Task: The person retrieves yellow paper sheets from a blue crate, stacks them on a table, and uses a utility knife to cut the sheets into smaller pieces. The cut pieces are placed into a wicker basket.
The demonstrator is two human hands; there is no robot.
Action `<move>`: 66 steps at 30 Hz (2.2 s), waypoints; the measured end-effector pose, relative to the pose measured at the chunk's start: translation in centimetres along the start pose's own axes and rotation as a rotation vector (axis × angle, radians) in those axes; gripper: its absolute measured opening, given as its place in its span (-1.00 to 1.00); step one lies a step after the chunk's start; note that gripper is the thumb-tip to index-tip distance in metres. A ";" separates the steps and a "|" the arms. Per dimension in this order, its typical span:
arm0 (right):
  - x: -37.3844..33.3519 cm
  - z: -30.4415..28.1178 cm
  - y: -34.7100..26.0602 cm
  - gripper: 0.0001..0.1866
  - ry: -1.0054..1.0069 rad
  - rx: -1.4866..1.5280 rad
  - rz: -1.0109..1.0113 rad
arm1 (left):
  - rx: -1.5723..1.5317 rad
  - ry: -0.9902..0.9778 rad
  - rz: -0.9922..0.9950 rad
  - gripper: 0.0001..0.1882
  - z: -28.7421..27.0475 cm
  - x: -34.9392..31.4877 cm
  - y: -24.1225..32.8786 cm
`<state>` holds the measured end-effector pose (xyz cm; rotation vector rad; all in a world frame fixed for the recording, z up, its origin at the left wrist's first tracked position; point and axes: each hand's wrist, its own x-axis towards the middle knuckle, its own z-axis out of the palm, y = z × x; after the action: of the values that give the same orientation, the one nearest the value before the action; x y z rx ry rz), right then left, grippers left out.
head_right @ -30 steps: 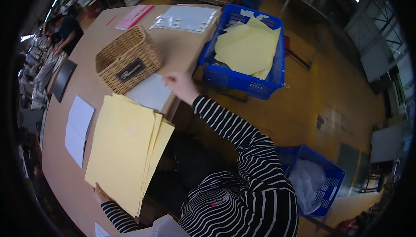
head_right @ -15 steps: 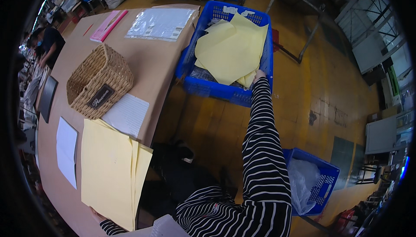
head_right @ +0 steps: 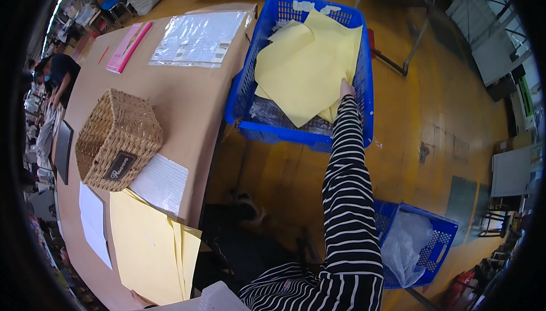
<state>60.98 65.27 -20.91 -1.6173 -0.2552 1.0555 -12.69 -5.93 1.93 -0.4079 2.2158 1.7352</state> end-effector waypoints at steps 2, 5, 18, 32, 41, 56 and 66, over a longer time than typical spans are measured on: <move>1.5 0.6 0.2 -0.46 0.019 0.149 0.038 | 0.019 0.011 -0.002 -0.39 0.6 -0.1 0.2; 3.6 0.4 1.2 -0.57 -0.082 0.220 0.048 | 0.042 0.015 -0.006 -0.40 1.4 -0.1 0.4; -0.7 2.8 -0.6 -0.32 -0.254 -0.135 0.061 | 0.076 0.027 -0.003 -0.40 2.3 0.2 1.0; -9.5 3.8 -7.5 -0.09 -0.710 0.323 -0.202 | 0.007 0.008 0.032 -0.41 -0.3 0.9 0.1; -15.5 -3.0 -9.0 -0.56 -0.027 -0.843 -0.752 | -0.096 -0.052 0.129 -0.42 -3.6 3.6 -1.3; -49.5 -2.1 -21.1 -0.66 -0.644 -0.313 -1.115 | 0.154 -0.142 0.886 -0.44 -7.7 -2.0 1.2; -71.8 1.4 -9.7 -0.62 -1.590 -0.210 -0.506 | 0.277 -0.879 0.979 -0.33 0.5 -21.0 3.1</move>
<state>22.13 22.69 22.96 -0.4438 -1.7328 1.6869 5.37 -3.85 12.96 1.4257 1.9387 1.4128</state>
